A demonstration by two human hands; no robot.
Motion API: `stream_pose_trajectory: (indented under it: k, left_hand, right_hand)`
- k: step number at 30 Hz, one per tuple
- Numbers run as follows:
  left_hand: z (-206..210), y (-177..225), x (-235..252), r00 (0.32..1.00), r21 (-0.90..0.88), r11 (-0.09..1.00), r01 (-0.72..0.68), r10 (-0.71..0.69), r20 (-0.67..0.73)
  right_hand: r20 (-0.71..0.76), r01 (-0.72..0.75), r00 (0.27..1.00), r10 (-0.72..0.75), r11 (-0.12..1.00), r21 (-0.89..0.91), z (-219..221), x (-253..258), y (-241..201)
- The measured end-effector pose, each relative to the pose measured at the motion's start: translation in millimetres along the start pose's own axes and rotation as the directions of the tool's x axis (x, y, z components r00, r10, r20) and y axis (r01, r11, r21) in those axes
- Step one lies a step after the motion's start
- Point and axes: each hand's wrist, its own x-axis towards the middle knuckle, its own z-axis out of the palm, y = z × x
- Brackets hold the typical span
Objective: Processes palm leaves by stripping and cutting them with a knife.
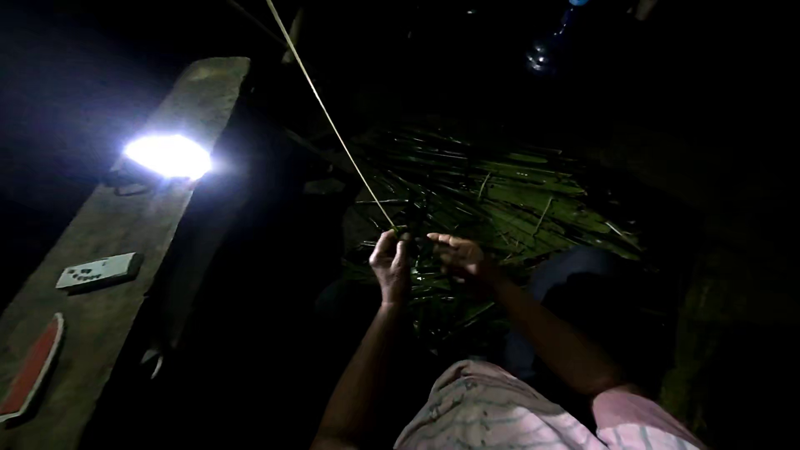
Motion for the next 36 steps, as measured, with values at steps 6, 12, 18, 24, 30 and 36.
stream_pose_trajectory:
  k: [6,12,18,24,30,36]
  left_hand:
    - [21.3,-23.7,-18.0,0.981,-0.217,0.958,0.186,-0.193,-0.015]
    - [6.1,-20.1,-17.1,0.987,-0.256,0.954,0.158,-0.147,0.061]
    - [-12.7,-10.0,-14.1,0.975,-0.061,0.982,-0.176,0.183,0.128]
    - [-15.0,-23.8,-20.4,0.872,0.114,0.885,-0.451,0.409,0.27]
    - [-6.0,-18.4,-22.2,0.939,0.038,0.941,-0.337,0.333,0.086]
    - [6.4,-14.5,-33.8,0.985,0.012,0.985,-0.173,0.173,-0.019]
  right_hand:
    - [-0.119,0.018,0.993,-0.006,0.995,0.094,2.2,11.1,32.0]
    - [-0.175,0.081,0.981,-0.082,0.997,-0.013,-8.1,19.4,35.7]
    - [-0.331,0.016,0.943,-0.039,0.997,-0.073,-41.9,21.3,15.4]
    - [-0.414,0.084,0.907,-0.079,0.996,-0.007,-57.6,21.6,10.3]
    - [-0.336,0.211,0.929,-0.155,0.968,0.137,-22.0,3.7,9.5]
    - [-0.134,-0.01,0.991,0.029,0.99,0.142,11.3,-0.2,20.0]
